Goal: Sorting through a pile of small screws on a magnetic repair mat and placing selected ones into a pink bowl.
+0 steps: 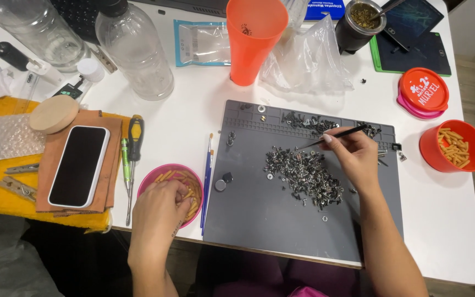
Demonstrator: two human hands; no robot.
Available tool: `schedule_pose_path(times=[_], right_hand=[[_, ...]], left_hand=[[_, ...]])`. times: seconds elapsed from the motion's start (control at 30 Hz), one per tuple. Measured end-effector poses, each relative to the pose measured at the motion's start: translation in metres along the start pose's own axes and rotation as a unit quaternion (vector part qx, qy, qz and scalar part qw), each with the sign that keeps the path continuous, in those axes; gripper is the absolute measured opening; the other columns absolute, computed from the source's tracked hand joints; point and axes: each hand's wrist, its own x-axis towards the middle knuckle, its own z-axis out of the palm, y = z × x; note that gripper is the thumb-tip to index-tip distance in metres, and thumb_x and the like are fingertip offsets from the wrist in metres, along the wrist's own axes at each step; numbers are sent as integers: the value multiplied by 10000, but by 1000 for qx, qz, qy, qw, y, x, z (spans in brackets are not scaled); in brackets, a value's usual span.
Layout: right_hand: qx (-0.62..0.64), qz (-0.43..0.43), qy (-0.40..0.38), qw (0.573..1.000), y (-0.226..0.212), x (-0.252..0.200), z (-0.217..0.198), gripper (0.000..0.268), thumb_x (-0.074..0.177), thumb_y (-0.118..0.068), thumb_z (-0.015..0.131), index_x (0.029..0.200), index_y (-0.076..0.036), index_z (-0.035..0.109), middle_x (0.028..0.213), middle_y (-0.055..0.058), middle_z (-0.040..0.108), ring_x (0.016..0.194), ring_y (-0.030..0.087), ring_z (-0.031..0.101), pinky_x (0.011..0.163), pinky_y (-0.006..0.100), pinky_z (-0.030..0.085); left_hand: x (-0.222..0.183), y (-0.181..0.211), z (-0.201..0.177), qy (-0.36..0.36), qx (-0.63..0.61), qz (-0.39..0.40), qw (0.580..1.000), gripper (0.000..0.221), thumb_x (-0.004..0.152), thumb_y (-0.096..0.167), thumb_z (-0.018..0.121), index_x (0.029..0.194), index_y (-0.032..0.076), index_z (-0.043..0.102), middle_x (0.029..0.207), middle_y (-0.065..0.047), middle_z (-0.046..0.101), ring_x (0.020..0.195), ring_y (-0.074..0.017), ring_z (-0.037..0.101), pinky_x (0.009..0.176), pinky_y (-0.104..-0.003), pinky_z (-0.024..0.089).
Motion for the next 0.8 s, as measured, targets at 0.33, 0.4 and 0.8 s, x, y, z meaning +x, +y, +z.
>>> schedule_pose_path(times=[0.33, 0.4, 0.8], right_hand=[[26, 73, -43, 996, 4, 12, -43, 173, 984, -59, 717, 1137, 21, 700, 1035, 165, 755, 940, 237, 749, 901, 319, 644], [50, 100, -43, 993, 0, 13, -47, 142, 974, -10, 702, 1111, 23, 682, 1025, 202, 758, 1026, 275, 771, 884, 309, 638], [104, 114, -107, 982, 11, 13, -46, 158, 923, 16, 716, 1068, 67, 677, 1046, 264, 764, 1046, 339, 781, 920, 369, 671]], left_hand=[[-1, 1, -3, -9, -6, 1, 1000, 234, 928, 312, 749, 1099, 152, 746, 1015, 1, 777, 997, -242, 692, 834, -418, 567], [-1, 0, -1, -5, -13, -3, 1000, 248, 923, 312, 753, 1114, 155, 745, 992, -8, 778, 996, -245, 690, 816, -422, 575], [0, 2, -2, -11, -13, 0, 1000, 250, 936, 321, 743, 1112, 143, 750, 990, -8, 783, 983, -241, 690, 838, -420, 566]])
